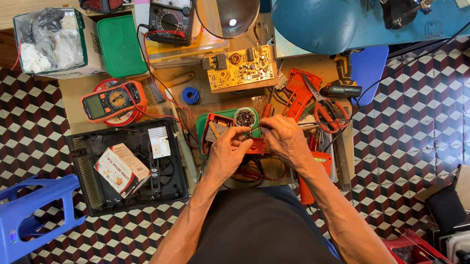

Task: The person uses a heat gun to apply heat to a small electronic component held in a red plastic housing. They then use pliers to adjust wires and a screwdriver to tighten screws on the component. The person continues to manipulate the component and wires with their hands.

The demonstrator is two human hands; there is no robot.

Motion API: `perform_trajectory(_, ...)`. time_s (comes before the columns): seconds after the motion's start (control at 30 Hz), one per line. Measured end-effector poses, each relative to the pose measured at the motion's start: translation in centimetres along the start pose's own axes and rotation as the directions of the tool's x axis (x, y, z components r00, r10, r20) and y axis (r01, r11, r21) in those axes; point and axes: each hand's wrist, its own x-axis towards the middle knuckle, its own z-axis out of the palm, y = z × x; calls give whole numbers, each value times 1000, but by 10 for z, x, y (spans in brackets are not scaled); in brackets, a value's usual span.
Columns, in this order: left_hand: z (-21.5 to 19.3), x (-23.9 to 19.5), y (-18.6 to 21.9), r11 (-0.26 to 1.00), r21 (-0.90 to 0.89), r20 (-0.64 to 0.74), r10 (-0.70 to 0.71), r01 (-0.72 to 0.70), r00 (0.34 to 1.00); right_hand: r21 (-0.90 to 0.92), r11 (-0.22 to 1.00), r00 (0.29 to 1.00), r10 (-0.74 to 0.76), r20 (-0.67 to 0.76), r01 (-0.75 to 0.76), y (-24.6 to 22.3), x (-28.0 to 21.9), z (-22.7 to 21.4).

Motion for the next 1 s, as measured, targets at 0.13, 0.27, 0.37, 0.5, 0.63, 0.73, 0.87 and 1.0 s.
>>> perform_trajectory(0.13,-1,2,1,996,-2,35,-91,91,995,35,998,998,56,7,-56,-3,0,0)
perform_trajectory(0.27,-2,3,4,995,-32,52,-89,91,995,88,993,997,83,5,-83,-5,1,-1)
perform_trajectory(0.37,-4,3,6,995,-36,59,-95,97,994,118,988,995,99,0,-99,-7,1,0)
perform_trajectory(0.5,-7,5,11,990,-4,104,-143,144,984,166,978,992,123,12,-124,-8,1,0)
perform_trajectory(0.63,-11,8,14,983,31,150,-182,179,972,182,975,992,128,18,-129,-8,1,0)
perform_trajectory(0.73,-13,12,16,986,48,177,-165,159,970,187,973,991,132,29,-135,-6,1,-1)
perform_trajectory(0.87,-15,15,18,984,98,166,-162,147,973,213,966,989,143,40,-149,-4,2,-1)
perform_trajectory(1.0,-19,19,20,982,154,200,-143,113,969,230,961,987,145,65,-156,-2,1,-2)
